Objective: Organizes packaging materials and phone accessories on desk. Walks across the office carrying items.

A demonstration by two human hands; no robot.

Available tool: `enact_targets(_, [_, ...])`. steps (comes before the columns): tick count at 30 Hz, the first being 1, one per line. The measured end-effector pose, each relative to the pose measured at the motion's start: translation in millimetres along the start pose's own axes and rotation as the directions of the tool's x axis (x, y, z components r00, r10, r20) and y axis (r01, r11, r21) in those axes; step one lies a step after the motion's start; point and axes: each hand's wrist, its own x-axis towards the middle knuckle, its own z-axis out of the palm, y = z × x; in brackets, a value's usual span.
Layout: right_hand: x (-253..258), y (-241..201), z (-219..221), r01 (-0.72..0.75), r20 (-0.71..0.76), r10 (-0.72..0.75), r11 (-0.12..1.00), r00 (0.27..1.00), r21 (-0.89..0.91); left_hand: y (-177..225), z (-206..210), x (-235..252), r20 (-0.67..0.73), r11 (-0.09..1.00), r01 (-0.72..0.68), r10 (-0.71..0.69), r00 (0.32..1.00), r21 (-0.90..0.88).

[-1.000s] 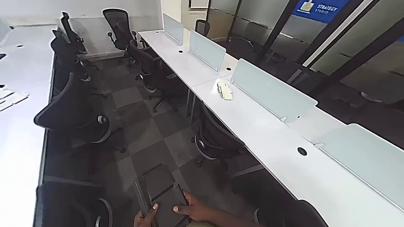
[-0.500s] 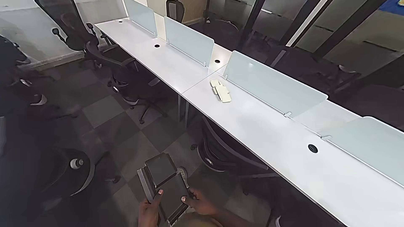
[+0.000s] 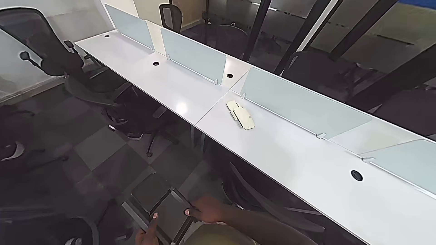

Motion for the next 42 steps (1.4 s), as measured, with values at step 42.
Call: enact_targets(42, [120.8,407.8,-364.9,-0.588,-0.465,0.885,0.394,0.033,0.707,100.6,416.7,381.6,0.302,0.892,-0.032,-0.119,0.946,0.451])
